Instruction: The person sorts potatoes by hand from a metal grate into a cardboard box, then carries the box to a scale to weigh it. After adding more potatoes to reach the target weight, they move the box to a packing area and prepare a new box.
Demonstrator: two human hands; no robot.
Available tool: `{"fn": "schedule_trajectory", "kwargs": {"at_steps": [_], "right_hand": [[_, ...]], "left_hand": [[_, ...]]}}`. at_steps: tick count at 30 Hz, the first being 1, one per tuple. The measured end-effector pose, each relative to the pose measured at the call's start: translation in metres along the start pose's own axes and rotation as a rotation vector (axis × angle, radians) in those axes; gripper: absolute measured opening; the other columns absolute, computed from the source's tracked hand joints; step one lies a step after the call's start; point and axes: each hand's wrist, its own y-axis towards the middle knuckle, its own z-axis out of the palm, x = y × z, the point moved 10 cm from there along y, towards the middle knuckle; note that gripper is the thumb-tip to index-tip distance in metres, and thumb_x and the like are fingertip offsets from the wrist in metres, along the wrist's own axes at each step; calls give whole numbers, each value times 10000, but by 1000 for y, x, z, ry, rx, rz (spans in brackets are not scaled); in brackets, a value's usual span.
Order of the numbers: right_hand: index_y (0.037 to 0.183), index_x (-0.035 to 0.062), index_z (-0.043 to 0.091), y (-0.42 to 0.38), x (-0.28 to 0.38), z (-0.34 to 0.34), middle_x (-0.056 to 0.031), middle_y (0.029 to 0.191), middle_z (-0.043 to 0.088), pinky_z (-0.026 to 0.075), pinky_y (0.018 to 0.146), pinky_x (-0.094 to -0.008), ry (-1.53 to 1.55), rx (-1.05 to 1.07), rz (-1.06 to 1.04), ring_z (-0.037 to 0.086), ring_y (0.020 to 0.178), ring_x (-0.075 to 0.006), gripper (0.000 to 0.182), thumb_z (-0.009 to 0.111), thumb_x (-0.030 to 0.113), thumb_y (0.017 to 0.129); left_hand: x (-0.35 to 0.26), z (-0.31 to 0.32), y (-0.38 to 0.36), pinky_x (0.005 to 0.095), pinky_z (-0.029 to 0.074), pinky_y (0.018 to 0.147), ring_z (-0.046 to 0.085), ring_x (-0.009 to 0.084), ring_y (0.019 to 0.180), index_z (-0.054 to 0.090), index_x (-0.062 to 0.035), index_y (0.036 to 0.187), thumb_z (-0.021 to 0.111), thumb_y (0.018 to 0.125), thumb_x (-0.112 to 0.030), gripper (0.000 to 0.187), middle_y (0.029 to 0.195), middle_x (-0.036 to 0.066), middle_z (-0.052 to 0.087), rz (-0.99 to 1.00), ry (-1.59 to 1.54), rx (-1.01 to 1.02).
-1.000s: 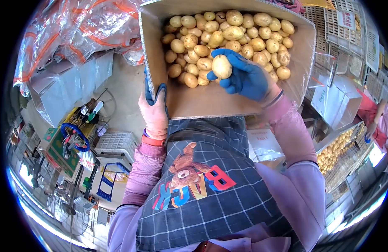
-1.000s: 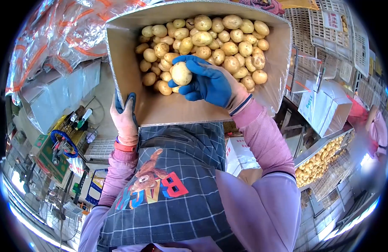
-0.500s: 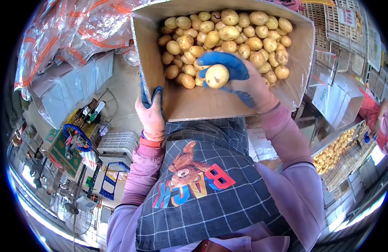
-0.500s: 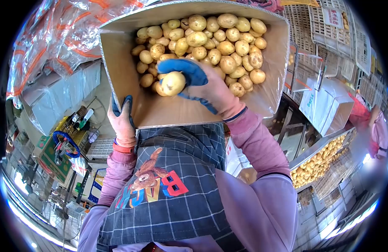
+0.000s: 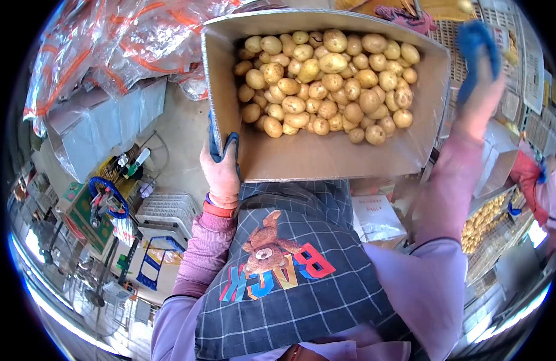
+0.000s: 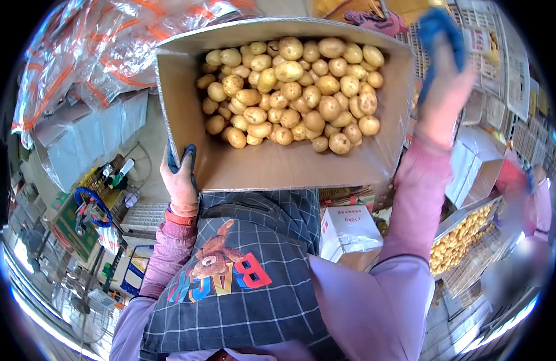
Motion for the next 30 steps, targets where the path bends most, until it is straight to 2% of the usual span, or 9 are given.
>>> {"fn": "schedule_trajectory", "kwargs": {"at_steps": [2,4,6,9,12,16,22,26,30], "right_hand": [[1253,13,571,-61,-36,44,-90,1213,615,441,970,-298,-174,378,178,586,1082,-162,352,587,115,917],[1299,-4,526,-81,-71,38,-123,1260,584,411,1001,-306,-303,341,197,538,1160,-173,437,629,151,904],[1328,-27,478,-92,-126,30,-149,1297,552,387,1015,-305,86,171,435,501,1196,-184,530,665,200,887],[1342,-48,447,-80,-145,51,-157,1328,522,356,1036,-298,-157,221,256,475,1213,-196,560,657,220,897],[1345,-41,458,-95,-152,70,-141,1331,523,359,1044,-295,310,216,483,475,1218,-183,564,661,226,892],[1322,-29,497,-133,-163,120,-126,1310,540,376,1044,-311,169,423,625,479,1219,-203,597,698,298,863],[1287,193,570,-164,-59,224,-184,1345,473,391,1046,-422,-250,752,-28,453,1253,-365,630,708,503,756],[1298,297,547,-232,0,265,-156,1377,441,359,990,-637,-664,1049,-425,351,1299,-435,582,649,537,778],[1084,150,674,-280,4,224,-142,1332,485,347,987,-651,-652,1229,-547,366,1310,-363,348,637,369,817]], "left_hand": [[-1,-3,0,246,438,853,562,123,947,557,74,1192,595,844,-1,358,1050,69,624,50,32,-12],[-6,-1,2,264,466,807,576,118,887,560,69,1183,627,847,-22,355,991,82,645,117,-12,-12],[-2,-1,3,264,464,828,575,117,905,551,75,1195,627,847,-18,368,1008,88,645,72,6,26],[2,-3,0,245,445,838,569,121,919,578,77,1164,622,835,1,341,1020,75,638,44,-22,3],[4,-1,1,247,453,826,570,119,913,582,71,1163,623,830,7,342,1018,68,638,45,-60,13],[1,-2,2,258,477,759,573,107,840,564,82,1189,662,826,-17,389,961,72,653,86,-51,25],[11,-7,2,245,480,813,599,125,909,580,62,1175,615,829,31,349,1042,70,641,-48,-118,-62],[12,-4,5,265,481,867,604,147,965,554,68,1219,585,838,45,382,1090,87,635,63,-128,-5],[1,1,2,290,477,904,598,171,1005,526,78,1257,572,833,53,427,1138,110,616,77,-83,20]]}}
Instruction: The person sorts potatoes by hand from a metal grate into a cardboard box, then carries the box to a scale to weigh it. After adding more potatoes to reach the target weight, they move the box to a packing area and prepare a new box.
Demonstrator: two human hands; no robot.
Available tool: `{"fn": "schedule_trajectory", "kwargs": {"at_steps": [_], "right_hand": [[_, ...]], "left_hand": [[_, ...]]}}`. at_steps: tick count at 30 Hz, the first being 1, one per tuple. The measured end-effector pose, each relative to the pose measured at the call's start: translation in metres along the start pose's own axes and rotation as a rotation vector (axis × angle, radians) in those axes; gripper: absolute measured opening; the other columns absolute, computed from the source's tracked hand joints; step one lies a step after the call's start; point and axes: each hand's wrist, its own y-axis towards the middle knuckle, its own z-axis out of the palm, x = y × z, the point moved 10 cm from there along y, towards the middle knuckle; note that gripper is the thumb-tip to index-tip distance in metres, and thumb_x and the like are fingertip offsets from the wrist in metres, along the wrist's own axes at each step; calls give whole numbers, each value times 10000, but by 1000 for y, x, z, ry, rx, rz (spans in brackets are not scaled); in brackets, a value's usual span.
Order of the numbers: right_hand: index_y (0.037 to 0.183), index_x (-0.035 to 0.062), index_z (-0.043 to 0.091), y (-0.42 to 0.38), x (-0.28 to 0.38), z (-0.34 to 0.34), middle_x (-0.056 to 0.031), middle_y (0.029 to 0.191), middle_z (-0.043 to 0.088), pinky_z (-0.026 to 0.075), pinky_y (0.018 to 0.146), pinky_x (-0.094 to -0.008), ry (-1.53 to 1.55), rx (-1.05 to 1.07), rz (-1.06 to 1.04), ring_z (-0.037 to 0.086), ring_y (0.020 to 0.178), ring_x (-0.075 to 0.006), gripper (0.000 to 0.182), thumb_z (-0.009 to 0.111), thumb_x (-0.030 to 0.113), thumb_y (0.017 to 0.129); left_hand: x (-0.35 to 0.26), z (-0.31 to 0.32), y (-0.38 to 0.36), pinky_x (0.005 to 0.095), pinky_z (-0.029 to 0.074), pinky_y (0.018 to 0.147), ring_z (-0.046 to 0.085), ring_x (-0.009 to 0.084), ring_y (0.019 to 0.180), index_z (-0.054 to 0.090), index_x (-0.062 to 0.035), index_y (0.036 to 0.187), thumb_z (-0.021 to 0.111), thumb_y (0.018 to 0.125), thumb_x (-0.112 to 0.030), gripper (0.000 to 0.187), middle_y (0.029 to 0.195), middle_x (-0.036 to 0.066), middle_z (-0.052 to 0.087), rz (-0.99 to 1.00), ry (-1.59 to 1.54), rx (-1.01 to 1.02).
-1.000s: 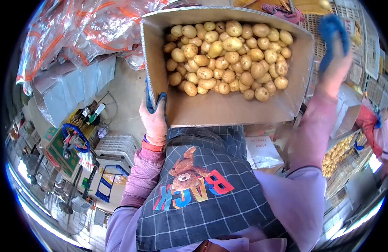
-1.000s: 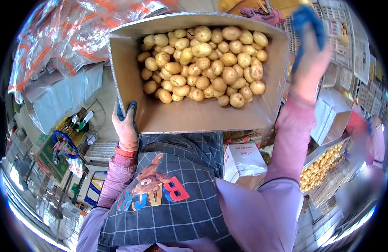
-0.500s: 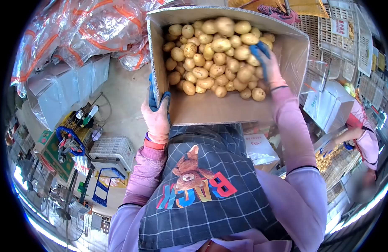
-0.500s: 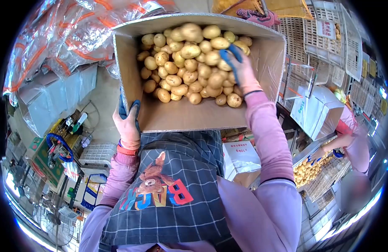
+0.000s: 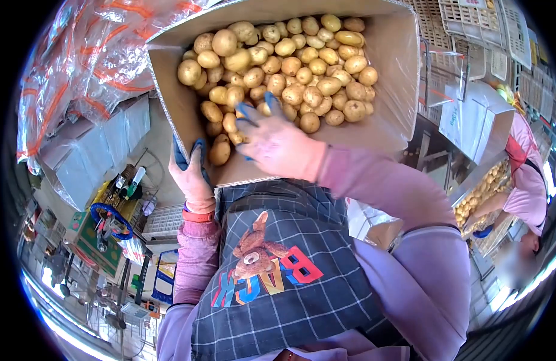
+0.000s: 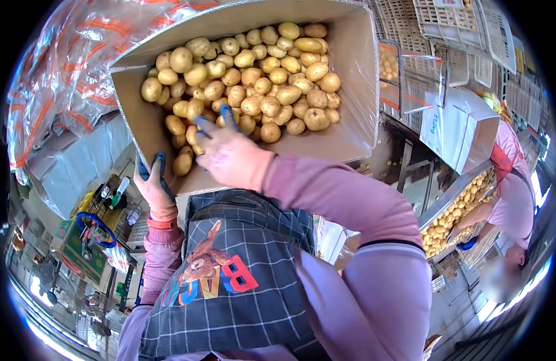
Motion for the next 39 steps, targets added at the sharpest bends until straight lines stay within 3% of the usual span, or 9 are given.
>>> {"fn": "schedule_trajectory", "kwargs": {"at_steps": [4,8,16,20,24,28,31,34,39], "right_hand": [[960,112,689,-75,-41,-39,-152,1241,577,389,1018,-511,351,-196,52,493,1220,-324,212,619,271,839],[1191,72,608,-169,-139,-19,-89,1119,629,446,920,-280,1011,-365,752,583,1044,-166,364,635,274,890],[1332,70,504,-196,-192,40,-46,1197,565,430,891,-283,1655,-608,1519,534,1054,-170,551,609,402,904],[1355,110,471,-190,-223,71,-56,1293,530,417,963,-346,1607,-595,1543,518,1133,-222,598,623,450,888],[1317,9,510,-153,-250,42,-61,1293,535,381,978,-300,1138,-899,956,500,1137,-176,544,590,380,928],[1263,57,556,-106,-254,117,-35,1197,574,427,947,-291,2035,-774,837,527,1094,-141,425,532,351,957],[1199,38,607,-31,-171,36,-53,1094,623,412,944,-285,1524,-558,754,544,999,-144,480,555,426,920],[1470,-29,187,17,-126,37,-225,1403,435,323,1083,-310,1609,-676,691,386,1326,-262,863,621,443,891],[1399,40,415,-32,-72,-47,-122,1404,436,332,1081,-333,1109,-300,333,424,1274,-222,543,590,279,943]], "left_hand": [[4,-3,1,302,473,929,592,178,1027,518,79,1267,559,831,51,439,1145,115,610,-18,-17,-10],[3,-2,1,289,466,917,588,172,1033,526,81,1250,557,833,34,422,1143,114,610,-21,5,2],[-2,1,2,273,459,848,589,151,930,573,82,1161,607,829,38,337,1057,95,639,5,-65,-39],[4,-7,4,276,472,844,595,157,931,571,78,1160,611,828,36,337,1056,100,636,-3,-60,-55],[2,-2,2,266,475,824,594,148,915,568,74,1171,617,824,35,352,1044,96,634,-31,-110,-61],[10,-10,-2,280,473,877,599,158,972,563,83,1189,579,810,43,381,1076,97,636,-81,-69,-78],[7,-3,-1,286,477,879,607,174,972,562,82,1191,564,803,38,391,1075,106,637,-69,-40,-40],[6,-5,2,289,478,880,606,176,973,561,79,1194,558,801,29,396,1078,107,634,-35,-52,-35],[0,-2,1,284,475,877,596,181,976,532,81,1222,543,809,17,419,1114,112,616,-26,-9,-19]]}}
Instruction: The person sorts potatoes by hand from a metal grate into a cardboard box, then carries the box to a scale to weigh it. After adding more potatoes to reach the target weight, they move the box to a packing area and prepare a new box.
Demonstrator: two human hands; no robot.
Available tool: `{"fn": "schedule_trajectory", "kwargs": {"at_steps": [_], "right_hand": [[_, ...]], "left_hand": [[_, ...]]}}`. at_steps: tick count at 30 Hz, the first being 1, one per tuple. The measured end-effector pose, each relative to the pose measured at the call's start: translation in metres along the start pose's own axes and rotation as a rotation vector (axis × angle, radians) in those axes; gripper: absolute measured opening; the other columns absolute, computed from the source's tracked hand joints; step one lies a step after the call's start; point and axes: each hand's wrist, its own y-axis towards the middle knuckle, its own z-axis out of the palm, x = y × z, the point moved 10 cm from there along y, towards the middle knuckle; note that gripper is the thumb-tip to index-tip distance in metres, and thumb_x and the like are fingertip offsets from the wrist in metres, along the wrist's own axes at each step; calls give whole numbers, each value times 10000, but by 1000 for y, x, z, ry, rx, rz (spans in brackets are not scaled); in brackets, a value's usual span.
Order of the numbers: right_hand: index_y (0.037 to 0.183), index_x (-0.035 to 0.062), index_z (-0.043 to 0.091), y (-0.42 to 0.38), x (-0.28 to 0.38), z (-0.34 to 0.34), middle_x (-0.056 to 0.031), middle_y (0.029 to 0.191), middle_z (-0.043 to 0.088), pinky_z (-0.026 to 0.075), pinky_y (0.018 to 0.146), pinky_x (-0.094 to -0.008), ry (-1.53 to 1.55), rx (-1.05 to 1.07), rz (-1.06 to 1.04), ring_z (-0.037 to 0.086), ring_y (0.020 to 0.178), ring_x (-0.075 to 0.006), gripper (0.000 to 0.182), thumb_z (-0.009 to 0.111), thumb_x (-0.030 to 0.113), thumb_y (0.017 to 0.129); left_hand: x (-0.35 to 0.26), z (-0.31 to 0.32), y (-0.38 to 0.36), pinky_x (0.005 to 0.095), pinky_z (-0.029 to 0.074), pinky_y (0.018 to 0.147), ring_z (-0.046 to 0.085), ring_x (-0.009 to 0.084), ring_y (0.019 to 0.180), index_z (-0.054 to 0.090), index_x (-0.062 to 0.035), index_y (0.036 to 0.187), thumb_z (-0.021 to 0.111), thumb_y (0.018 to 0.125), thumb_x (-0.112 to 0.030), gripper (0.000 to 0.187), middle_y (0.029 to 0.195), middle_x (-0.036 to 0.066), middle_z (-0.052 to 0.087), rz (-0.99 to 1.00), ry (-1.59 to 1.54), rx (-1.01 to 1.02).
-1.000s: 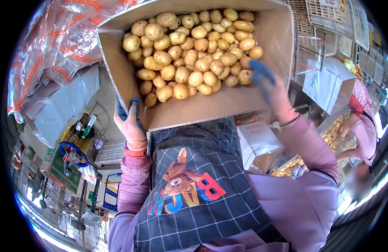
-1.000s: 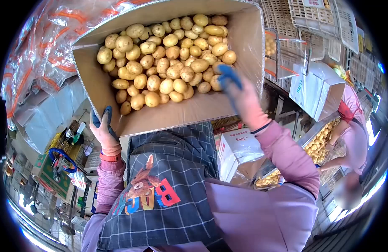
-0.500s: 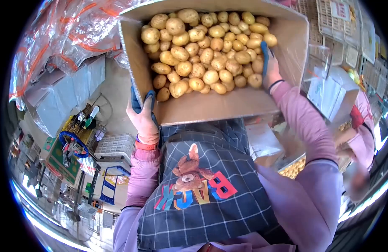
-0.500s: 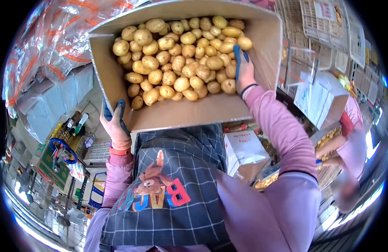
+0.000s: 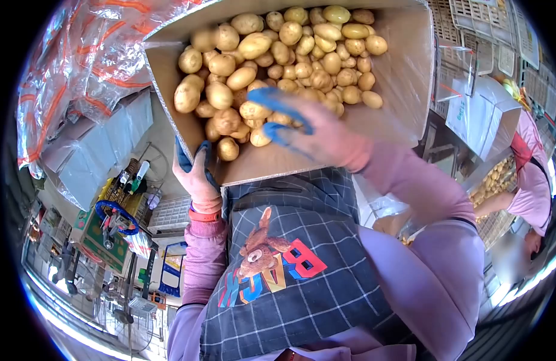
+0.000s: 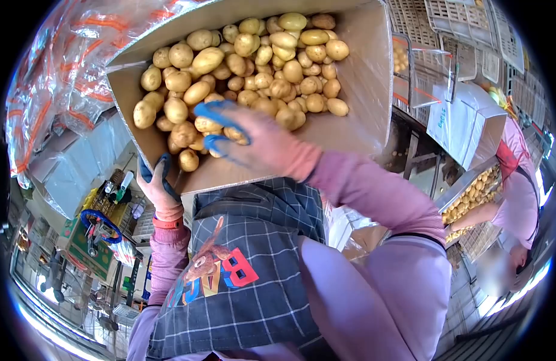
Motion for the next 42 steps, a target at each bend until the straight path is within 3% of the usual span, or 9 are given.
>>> {"fn": "schedule_trajectory", "kwargs": {"at_steps": [5,11,14,18,21,25,29,39,42], "right_hand": [[1153,-9,611,10,-70,-207,-156,1133,640,478,876,-328,-139,-713,141,606,1024,-224,462,613,365,882],[1024,-4,649,35,-78,-224,-257,997,651,482,853,-424,-529,-767,227,607,997,-396,442,607,412,881],[1103,-31,635,38,-151,-223,-160,1113,656,460,881,-331,-184,-722,532,607,1025,-214,527,606,439,865],[1197,12,609,65,-161,-210,-126,1166,644,456,904,-325,-172,-560,386,619,1008,-229,598,615,498,849],[1266,73,582,65,-179,-189,-61,1200,628,456,933,-303,431,-395,479,599,1047,-176,512,584,432,901],[1337,55,488,90,-144,-139,-45,1273,545,450,972,-270,16,-159,-9,516,1155,-145,415,504,247,970],[1381,97,472,61,-123,-102,-38,1314,524,500,899,-287,519,-186,295,503,1183,-144,555,592,370,912],[1375,272,473,10,-18,39,-290,1414,351,258,1129,-531,-703,74,-269,300,1346,-459,609,634,485,827],[1374,238,473,-27,6,61,-260,1453,329,198,1137,-562,-492,146,-399,235,1361,-508,605,626,438,823]], "left_hand": [[1,1,1,252,469,816,591,146,926,543,73,1213,588,799,60,416,1075,91,628,20,14,8],[1,-6,2,262,470,848,589,161,955,537,81,1219,591,796,64,427,1096,108,618,64,37,-5],[5,-5,3,258,469,840,586,155,947,538,79,1217,586,797,65,423,1086,100,618,30,-66,-8],[8,-7,3,318,501,903,596,198,1031,516,85,1238,547,812,41,429,1134,133,606,4,2,11],[7,-6,0,305,503,886,605,195,1005,520,83,1235,550,810,39,428,1126,128,610,14,-44,-24],[7,-7,3,286,498,867,609,185,977,536,77,1221,553,801,38,422,1105,115,618,7,-16,-6],[6,-12,5,285,507,845,610,182,969,538,79,1212,536,808,25,408,1093,116,621,19,13,-11],[9,-8,1,296,501,863,593,214,1001,464,109,1274,534,805,11,485,1178,150,570,0,79,4],[11,-8,0,297,494,879,588,209,1019,461,100,1288,531,813,14,488,1180,146,569,21,48,-14]]}}
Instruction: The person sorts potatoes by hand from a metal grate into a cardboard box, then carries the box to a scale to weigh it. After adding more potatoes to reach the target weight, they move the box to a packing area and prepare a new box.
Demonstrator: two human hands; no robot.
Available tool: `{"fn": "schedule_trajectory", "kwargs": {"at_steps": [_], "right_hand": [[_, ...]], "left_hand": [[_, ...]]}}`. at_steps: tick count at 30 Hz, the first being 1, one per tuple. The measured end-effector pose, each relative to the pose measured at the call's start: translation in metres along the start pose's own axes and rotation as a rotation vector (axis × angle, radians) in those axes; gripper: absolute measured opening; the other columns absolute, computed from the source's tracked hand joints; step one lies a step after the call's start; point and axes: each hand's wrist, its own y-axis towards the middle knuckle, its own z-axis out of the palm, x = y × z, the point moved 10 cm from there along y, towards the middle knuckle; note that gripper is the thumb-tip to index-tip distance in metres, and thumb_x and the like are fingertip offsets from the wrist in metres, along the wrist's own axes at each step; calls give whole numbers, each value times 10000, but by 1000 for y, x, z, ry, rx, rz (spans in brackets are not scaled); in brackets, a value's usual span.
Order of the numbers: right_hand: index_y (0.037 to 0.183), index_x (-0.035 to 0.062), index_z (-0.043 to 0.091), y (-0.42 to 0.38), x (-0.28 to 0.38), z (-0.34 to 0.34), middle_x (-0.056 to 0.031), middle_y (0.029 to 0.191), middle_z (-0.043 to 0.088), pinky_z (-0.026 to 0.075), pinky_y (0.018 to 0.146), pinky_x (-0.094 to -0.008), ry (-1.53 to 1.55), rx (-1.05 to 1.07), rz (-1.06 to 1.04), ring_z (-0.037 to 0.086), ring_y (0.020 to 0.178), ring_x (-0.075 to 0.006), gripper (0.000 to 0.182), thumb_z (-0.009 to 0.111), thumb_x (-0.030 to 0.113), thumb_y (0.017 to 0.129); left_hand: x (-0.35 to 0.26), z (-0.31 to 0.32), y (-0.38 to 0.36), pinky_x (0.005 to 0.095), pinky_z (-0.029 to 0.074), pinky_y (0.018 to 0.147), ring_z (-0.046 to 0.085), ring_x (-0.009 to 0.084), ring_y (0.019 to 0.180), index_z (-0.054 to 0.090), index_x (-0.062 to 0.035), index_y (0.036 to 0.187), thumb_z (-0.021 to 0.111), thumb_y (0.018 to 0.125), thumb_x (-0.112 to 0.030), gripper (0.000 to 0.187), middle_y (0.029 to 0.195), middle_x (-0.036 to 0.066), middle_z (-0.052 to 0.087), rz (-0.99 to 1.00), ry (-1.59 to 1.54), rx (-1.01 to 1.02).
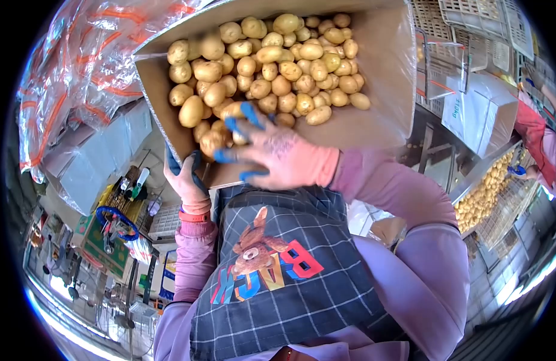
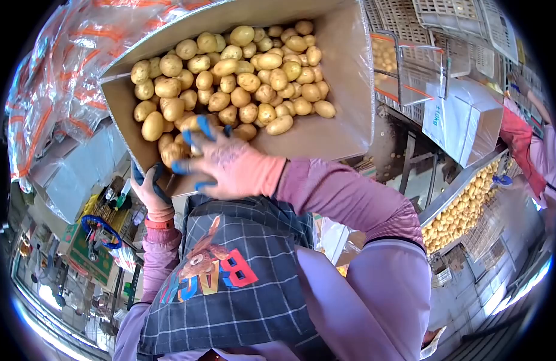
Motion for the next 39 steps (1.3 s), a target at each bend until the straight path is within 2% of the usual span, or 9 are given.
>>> {"fn": "schedule_trajectory", "kwargs": {"at_steps": [4,6,11,13,16,25,27,36,39], "right_hand": [[1329,143,527,-32,8,-2,-208,1355,475,302,1116,-461,65,241,-43,363,1341,-372,538,625,386,859],[1287,58,549,-44,-41,-50,-169,1238,565,440,992,-354,543,-30,384,525,1183,-225,469,630,289,887],[1130,-23,610,-98,-204,-162,-34,855,636,474,718,-267,455,-840,884,538,759,-95,374,601,276,905],[1078,-25,623,-87,-244,-166,-82,892,662,490,763,-314,421,-876,877,603,817,-160,392,594,319,891],[1112,15,610,-44,-250,-179,-216,1070,628,463,910,-453,-414,-669,831,593,1047,-368,495,591,435,851],[1125,68,608,-36,-192,-124,-170,1079,623,497,865,-447,-614,-123,780,613,990,-344,449,621,412,836],[1132,70,608,-35,-170,-116,-164,1043,651,493,870,-417,-480,-351,640,627,960,-316,487,652,439,817],[1185,64,567,15,-169,-79,-165,1074,653,478,887,-407,-399,209,707,614,1005,-325,543,712,358,752],[1197,85,571,4,-175,-79,-158,1057,656,469,898,-405,-384,74,556,605,1005,-329,563,731,342,723]], "left_hand": [[-1,-1,0,293,494,868,586,196,1003,494,88,1259,525,809,19,457,1151,136,577,14,-6,2],[1,-2,0,291,494,863,585,191,994,509,80,1247,523,806,21,445,1138,131,581,5,-9,-6],[0,3,2,279,505,811,601,184,955,492,65,1284,534,777,41,510,1117,119,604,-20,-104,26],[1,1,2,279,505,805,603,182,943,494,62,1285,533,775,42,512,1113,116,606,-30,-103,16],[4,0,2,276,505,794,605,179,921,495,57,1287,532,773,46,516,1104,111,608,-40,-104,1],[0,3,0,273,482,841,601,183,948,535,61,1238,525,768,7,473,1082,111,622,-77,-156,5],[-1,3,1,277,492,832,602,182,951,526,57,1255,533,769,5,489,1096,116,618,-32,-90,24],[1,3,-1,293,503,834,609,192,941,505,56,1277,534,783,5,497,1105,114,613,-85,-135,16],[0,4,-2,288,495,840,602,185,955,510,58,1271,536,777,3,498,1113,112,610,-99,-128,-1]]}}
